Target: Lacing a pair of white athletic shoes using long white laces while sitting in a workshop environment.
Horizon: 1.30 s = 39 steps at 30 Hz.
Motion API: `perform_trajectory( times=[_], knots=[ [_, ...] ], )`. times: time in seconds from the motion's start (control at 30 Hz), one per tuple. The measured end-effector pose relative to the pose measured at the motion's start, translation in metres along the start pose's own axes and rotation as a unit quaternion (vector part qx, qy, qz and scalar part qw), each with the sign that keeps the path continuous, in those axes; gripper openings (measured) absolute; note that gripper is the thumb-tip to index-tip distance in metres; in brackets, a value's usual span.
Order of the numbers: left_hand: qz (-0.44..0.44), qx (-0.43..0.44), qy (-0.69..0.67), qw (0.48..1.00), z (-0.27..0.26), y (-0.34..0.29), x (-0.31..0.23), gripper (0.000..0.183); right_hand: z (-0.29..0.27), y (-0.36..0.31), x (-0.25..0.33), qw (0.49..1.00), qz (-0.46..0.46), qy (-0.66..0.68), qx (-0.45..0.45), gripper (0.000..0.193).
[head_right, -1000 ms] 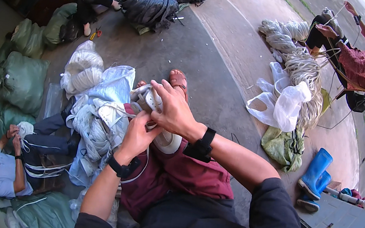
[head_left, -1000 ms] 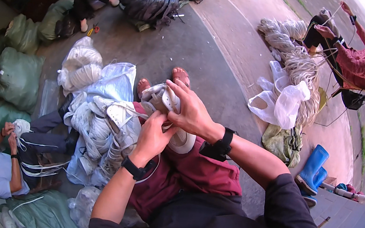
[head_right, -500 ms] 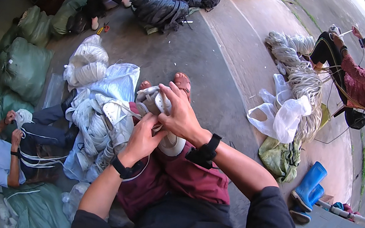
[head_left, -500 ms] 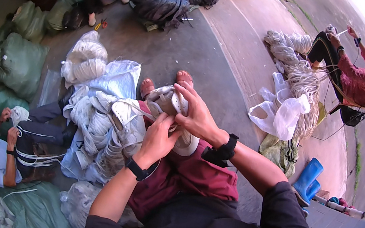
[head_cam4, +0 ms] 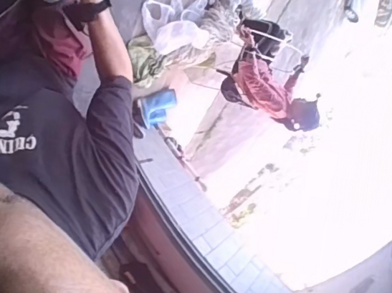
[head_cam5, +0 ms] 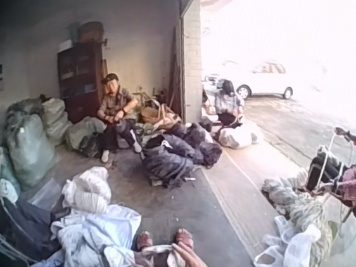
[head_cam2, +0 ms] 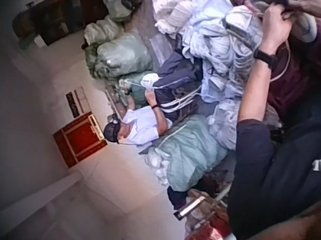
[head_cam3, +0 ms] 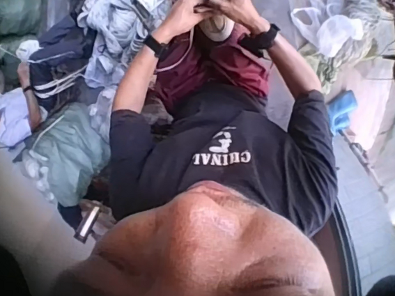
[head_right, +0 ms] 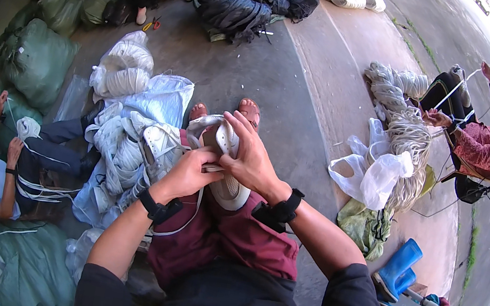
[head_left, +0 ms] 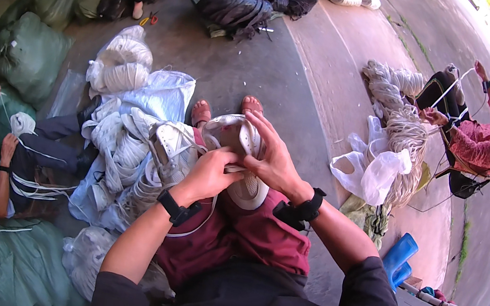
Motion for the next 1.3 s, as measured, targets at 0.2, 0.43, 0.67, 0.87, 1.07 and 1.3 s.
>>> perform_trajectory(
  times=[0.2, 0.43, 0.67, 0.87, 1.07, 1.3],
  knots=[
    [0.055, -0.034, 0.069, 0.996, -0.005, -0.005, 0.002, 0.022, 0.008, 0.004, -0.001, 1.000, -0.002, 0.011, 0.011, 0.080],
    [0.035, -0.015, 0.050, 0.998, -0.010, -0.003, 0.017, 0.023, 0.017, 0.004, 0.003, 1.000, -0.016, 0.003, 0.020, 0.080],
    [0.059, -0.033, 0.098, 0.993, -0.008, -0.010, 0.009, 0.022, 0.022, 0.004, -0.006, 0.999, -0.002, 0.029, 0.019, 0.079],
    [0.051, -0.031, 0.104, 0.993, -0.013, -0.011, 0.013, 0.024, 0.025, 0.002, -0.003, 0.999, 0.007, 0.002, 0.032, 0.077],
    [0.040, -0.103, 0.181, 0.977, -0.021, -0.028, -0.010, 0.015, 0.032, -0.003, -0.023, 0.998, 0.011, -0.013, 0.067, 0.086],
    [0.051, -0.188, 0.204, 0.959, -0.037, -0.036, -0.003, 0.014, 0.040, -0.028, -0.016, 0.992, -0.038, -0.024, 0.114, 0.096]
  ],
)
Point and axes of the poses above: each hand's wrist, its own y-axis towards the middle knuckle, its own z-axis out of the palm, x = y × z, the point moved 9 cm from there along y, towards the middle knuckle, and after that the axes turned 12 degrees about -y, right-handed, at the moved point
